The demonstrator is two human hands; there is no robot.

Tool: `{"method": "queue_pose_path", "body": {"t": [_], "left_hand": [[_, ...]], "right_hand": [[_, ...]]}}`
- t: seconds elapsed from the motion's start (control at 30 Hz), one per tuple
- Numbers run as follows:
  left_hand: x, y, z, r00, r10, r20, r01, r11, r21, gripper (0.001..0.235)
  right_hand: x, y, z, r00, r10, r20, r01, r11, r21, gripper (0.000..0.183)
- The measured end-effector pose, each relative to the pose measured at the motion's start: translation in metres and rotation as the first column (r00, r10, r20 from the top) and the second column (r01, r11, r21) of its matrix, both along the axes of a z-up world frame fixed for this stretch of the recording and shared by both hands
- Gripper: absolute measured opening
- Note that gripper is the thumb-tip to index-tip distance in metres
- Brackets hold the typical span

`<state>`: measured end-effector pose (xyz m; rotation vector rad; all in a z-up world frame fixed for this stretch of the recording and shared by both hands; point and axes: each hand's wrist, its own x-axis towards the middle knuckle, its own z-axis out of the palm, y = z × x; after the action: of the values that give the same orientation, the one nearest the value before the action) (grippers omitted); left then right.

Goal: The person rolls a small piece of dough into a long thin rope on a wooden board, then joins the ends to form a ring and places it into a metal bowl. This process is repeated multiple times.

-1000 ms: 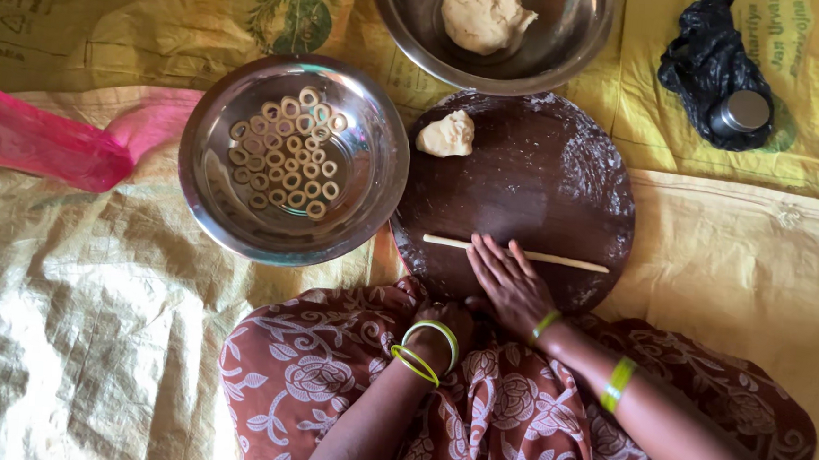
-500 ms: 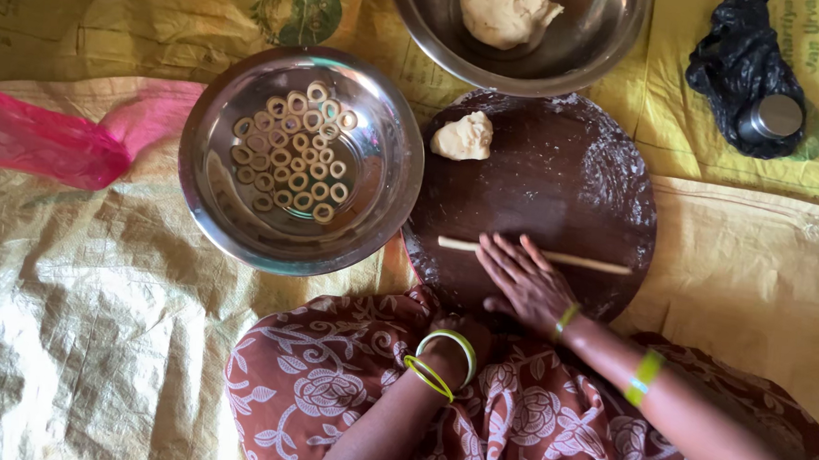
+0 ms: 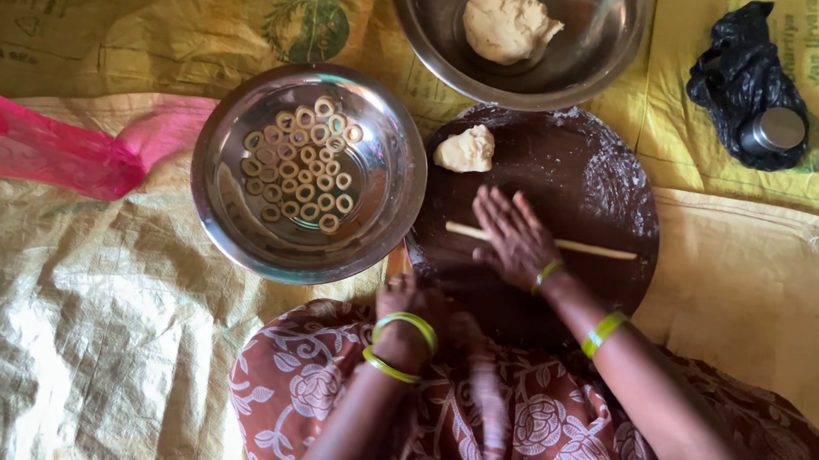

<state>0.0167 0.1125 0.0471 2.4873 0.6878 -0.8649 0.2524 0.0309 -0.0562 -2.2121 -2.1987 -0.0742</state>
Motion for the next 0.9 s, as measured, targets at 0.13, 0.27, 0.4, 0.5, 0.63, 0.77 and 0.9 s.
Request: {"method": "queue_pose_path", "body": {"t": [0.13, 0.27, 0.4, 0.5, 0.63, 0.77, 0.9], "left_hand": [[-0.009, 0.009, -0.02, 0.973, 0.23, 0.019, -0.23, 0.973, 0.03, 0.079], [-0.004, -0.015, -0.061, 0.966, 0.253, -0.047, -0.254, 0.967, -0.004, 0.087], [-0.006, -0.026, -0.088, 0.967, 0.251, 0.049, -0.252, 0.968, 0.016, 0.084], [-0.01, -0.025, -0.095, 0.967, 0.244, 0.078, -0.247, 0.969, 0.024, 0.08], [-0.009, -0.024, -0.09, 0.983, 0.175, 0.06, -0.18, 0.98, 0.08, 0.079], [-0.004, -0.022, -0.085, 0.972, 0.232, -0.042, -0.234, 0.971, -0.048, 0.082], [-0.002, -0.022, -0.081, 0.976, 0.217, -0.014, -0.217, 0.976, -0.01, 0.081]], "right_hand": [[-0.036, -0.044, 0.013, 0.984, 0.071, -0.165, -0.106, 0.972, -0.21, 0.09], [-0.053, -0.062, 0.022, 0.96, 0.192, 0.205, -0.11, 0.929, -0.353, 0.088], [-0.052, -0.03, 0.015, 0.977, 0.215, 0.008, -0.21, 0.96, -0.187, 0.083], [-0.028, 0.001, 0.011, 0.966, 0.153, -0.21, -0.142, 0.988, 0.068, 0.083], [-0.022, 0.002, 0.012, 0.973, 0.154, -0.174, -0.145, 0.988, 0.061, 0.085], [-0.049, -0.022, 0.007, 0.813, 0.273, 0.515, -0.195, 0.96, -0.2, 0.077], [-0.043, -0.016, 0.001, 0.921, 0.231, 0.314, -0.211, 0.973, -0.098, 0.078]]}}
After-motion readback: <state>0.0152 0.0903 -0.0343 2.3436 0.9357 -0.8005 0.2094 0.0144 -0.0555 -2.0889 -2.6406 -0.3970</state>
